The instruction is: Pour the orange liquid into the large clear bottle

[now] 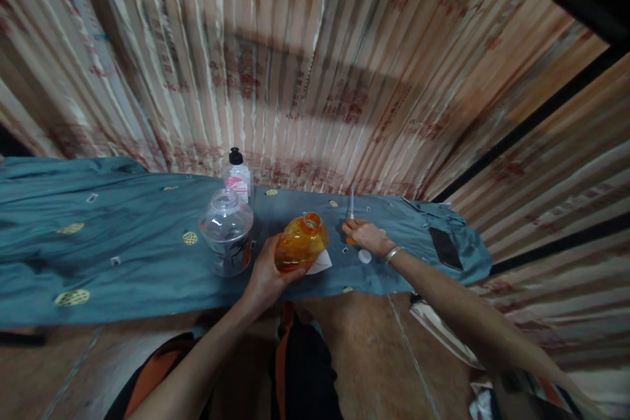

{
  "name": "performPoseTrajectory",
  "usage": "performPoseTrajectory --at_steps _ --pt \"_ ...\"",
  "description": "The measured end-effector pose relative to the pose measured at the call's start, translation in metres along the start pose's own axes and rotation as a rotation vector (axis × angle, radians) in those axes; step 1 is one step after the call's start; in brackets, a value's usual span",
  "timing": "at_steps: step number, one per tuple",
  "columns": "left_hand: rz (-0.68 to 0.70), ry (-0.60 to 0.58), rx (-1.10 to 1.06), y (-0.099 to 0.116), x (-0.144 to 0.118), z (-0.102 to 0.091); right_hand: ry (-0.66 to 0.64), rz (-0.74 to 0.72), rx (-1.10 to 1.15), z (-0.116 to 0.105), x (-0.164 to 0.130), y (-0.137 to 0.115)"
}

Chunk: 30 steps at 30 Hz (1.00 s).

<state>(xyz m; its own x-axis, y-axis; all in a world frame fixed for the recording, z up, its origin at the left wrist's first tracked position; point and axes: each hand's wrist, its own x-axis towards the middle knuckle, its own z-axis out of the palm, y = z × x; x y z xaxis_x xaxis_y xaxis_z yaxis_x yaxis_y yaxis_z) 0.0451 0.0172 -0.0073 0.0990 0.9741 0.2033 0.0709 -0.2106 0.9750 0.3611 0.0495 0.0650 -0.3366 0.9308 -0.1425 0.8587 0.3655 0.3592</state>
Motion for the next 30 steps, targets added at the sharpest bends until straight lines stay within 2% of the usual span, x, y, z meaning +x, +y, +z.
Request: performPoseTrajectory --at_steps 5,9,14,18,20,21,23,25,27,30 --pt "-0.039 -0.032 -0.011 0.006 -0.006 -0.003 -0.078 -0.041 -0.052 0.020 0.010 0.007" --pt "-0.046 -0.036 -0.003 0.004 -0.010 -0.006 -0.081 -0.032 -0.041 0.024 0.008 0.011" --pt "-0.044 -0.022 0.016 0.000 -0.017 -0.009 0.016 0.065 0.016 0.012 -0.002 0.014" --pt "-0.053 -0.008 0.021 0.005 -0.019 -0.011 0.147 0.126 0.155 0.008 -0.016 -0.010" --pt "-0.060 -0.002 0.016 0.010 -0.019 -0.012 0.317 0.183 0.624 0.011 -0.022 -0.034" --pt "-0.062 -0.002 0.012 0.012 -0.019 -0.012 0.348 0.192 0.865 0.014 -0.025 -0.048" --pt "-0.067 -0.006 -0.002 0.015 -0.018 -0.012 0.337 0.176 1.314 0.016 -0.030 -0.076" --pt "-0.072 -0.011 -0.021 0.018 -0.017 -0.013 0.277 0.113 1.660 0.015 -0.032 -0.099" --pt "-0.076 -0.009 -0.042 0.019 -0.015 -0.014 0.226 0.054 1.848 0.009 -0.032 -0.115" --pt "-0.074 -0.009 -0.073 0.020 -0.014 -0.013 0.184 -0.024 1.919 -0.006 -0.028 -0.131"
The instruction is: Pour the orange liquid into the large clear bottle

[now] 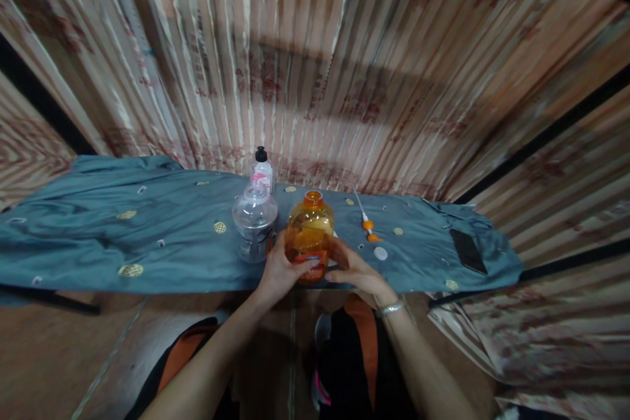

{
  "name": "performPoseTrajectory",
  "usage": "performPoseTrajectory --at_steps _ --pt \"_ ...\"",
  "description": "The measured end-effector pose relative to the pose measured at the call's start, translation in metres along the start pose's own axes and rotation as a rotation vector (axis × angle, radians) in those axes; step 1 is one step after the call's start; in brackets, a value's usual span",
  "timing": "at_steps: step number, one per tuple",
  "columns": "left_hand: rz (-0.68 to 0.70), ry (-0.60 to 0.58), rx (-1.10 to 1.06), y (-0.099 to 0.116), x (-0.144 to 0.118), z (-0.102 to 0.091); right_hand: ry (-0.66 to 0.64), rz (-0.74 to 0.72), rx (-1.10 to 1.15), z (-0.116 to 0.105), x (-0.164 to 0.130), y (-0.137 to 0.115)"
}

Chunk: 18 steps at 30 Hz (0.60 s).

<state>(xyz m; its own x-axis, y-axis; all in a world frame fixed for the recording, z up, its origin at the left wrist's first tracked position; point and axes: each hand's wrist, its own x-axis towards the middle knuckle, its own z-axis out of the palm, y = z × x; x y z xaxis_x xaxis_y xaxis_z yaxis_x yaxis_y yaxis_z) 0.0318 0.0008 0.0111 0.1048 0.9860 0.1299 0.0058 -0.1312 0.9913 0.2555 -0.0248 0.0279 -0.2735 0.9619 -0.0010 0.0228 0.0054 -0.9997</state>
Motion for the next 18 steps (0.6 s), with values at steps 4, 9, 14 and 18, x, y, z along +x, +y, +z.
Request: performPoseTrajectory --at_steps 4,9,14,18 --pt "0.012 -0.028 -0.015 0.001 -0.001 0.002 0.045 0.022 -0.023 0.022 0.010 -0.006" --pt "0.050 -0.038 0.045 -0.002 -0.004 -0.004 0.100 0.044 0.043 0.041 0.015 0.005" --pt "0.128 0.007 0.167 -0.001 -0.016 -0.022 0.228 -0.003 0.065 0.048 0.018 0.021" --pt "0.191 0.032 0.228 0.014 -0.030 -0.039 0.386 -0.077 0.024 0.045 0.023 0.029"
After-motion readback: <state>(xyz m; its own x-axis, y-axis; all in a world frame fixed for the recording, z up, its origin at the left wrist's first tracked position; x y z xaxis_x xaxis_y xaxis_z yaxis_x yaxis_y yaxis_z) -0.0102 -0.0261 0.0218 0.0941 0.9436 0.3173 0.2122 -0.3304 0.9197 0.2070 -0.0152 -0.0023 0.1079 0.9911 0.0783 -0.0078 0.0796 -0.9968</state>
